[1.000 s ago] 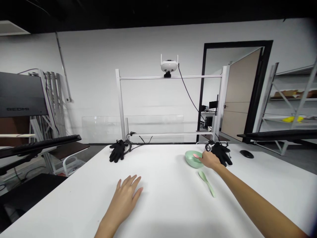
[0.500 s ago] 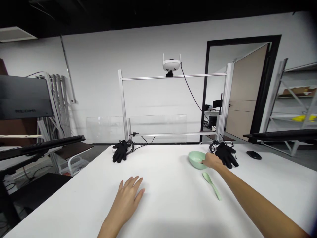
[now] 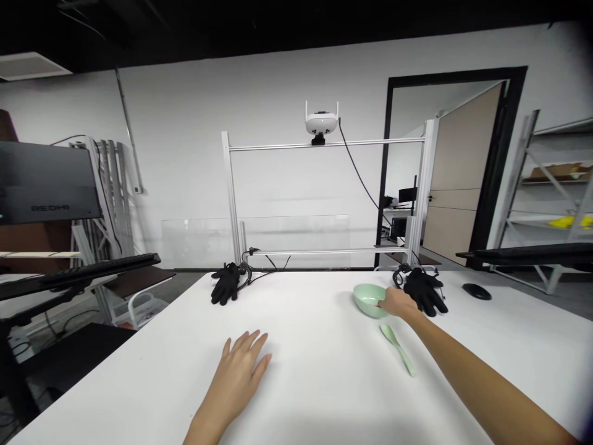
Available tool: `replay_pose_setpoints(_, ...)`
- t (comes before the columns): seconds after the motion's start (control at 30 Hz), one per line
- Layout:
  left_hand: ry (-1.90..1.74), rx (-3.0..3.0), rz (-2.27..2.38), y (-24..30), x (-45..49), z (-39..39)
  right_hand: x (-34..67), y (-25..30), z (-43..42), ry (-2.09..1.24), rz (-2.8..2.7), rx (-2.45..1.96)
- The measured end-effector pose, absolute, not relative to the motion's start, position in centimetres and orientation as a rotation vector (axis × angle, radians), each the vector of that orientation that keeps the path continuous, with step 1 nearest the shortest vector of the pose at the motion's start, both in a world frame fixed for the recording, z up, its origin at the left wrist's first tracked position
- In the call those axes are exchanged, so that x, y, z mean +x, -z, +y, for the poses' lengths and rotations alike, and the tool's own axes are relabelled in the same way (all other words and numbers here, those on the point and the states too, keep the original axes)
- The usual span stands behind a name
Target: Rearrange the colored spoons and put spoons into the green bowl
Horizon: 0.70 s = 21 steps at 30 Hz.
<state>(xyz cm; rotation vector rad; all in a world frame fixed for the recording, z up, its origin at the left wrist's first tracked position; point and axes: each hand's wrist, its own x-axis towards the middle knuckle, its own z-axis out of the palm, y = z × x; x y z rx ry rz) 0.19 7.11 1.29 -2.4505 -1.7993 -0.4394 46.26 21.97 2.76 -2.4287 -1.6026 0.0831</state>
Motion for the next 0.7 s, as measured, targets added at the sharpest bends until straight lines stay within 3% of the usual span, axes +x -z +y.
replay_pose_setpoints(0.37,0.464,-2.449,-1.789,-1.3,0.3,7.2,46.3,-3.9,19.4,-0.017,-1.623,-2.403)
replay_pose_setpoints(0.7,0.489,-2.458,-1.760,-1.3,0.9,7.5,45.8,-3.0,12.1,0.192,-1.726,-2.071)
